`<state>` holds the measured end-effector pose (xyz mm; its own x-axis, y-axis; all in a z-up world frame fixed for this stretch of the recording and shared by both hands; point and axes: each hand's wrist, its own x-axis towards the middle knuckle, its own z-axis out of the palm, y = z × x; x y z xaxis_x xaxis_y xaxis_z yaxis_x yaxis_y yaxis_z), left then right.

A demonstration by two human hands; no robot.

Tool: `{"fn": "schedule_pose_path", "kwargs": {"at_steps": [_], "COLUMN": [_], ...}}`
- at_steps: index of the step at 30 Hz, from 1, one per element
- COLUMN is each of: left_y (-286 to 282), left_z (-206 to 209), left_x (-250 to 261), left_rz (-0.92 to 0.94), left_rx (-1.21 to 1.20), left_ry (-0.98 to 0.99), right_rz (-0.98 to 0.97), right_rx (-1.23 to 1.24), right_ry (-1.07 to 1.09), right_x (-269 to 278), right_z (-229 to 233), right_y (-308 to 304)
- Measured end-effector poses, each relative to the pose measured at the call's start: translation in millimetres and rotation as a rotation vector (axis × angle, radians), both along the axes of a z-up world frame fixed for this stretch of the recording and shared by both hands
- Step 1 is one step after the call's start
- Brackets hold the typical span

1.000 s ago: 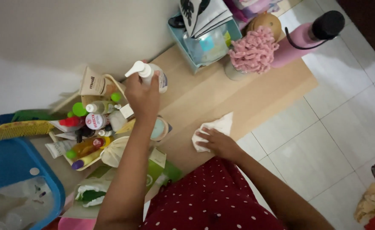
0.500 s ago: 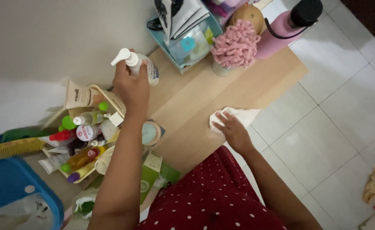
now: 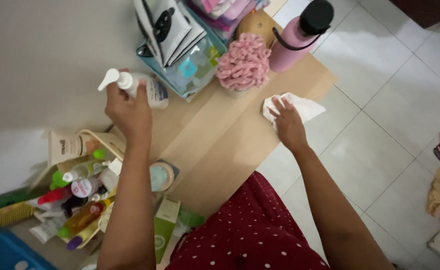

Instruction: Organizing small bottles and boxes in a storage tray and wiping the table surface.

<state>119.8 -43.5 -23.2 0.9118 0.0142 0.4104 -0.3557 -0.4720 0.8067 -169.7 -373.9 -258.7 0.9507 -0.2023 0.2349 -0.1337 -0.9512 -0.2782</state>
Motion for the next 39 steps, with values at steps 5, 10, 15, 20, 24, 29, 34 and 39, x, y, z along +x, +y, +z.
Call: {"fn": "schedule_pose_path", "kwargs": {"at_steps": [5,10,15,20,24,29,34,39], "left_y": [-3.5,-6.9,-12.8,-14.7,-22.5,-27.3,-23.3,-11.4], "left_z": [-3.8,-9.0,-5.5,-4.7,8.3,14.5,12.7,-5.2], "left_x": [7.2,12.5,12.5,10.2,1.6,-3.2,-1.3,8.2], "left_rz": [0.0,-0.027,-0.054,-0.08,-0.035,-0.026,0.02,-0.063], "left_rx": [0.057,-0.004,-0.002,-0.014,0.061,0.043,0.106,0.053], "left_ry": [-0.039,-0.016,-0.028,-0.034,-0.004,0.04,0.06,-0.013], "right_rz": [-0.088,-0.153,-0.206,-0.239,-0.169,-0.152,-0.577,-0.578], "right_rx": [-0.093,-0.03,-0.015,-0.006,0.038,0.112,0.184,0.578], "right_ry": [0.001,-0.012,0.025,0.033,-0.144,-0.308,-0.173,-0.494], "right_x": [12.5,14.2,14.3,12.3,11.0,4.7,-22.7,-26.6], "right_z": [3.7,16.7,17.2,21.1,32.5,39.3,-2.1,57.9], "right_y": [-43.0,-67.9,-87.2,-104.4,-117.3,-138.1,-181.1,-136.3]}}
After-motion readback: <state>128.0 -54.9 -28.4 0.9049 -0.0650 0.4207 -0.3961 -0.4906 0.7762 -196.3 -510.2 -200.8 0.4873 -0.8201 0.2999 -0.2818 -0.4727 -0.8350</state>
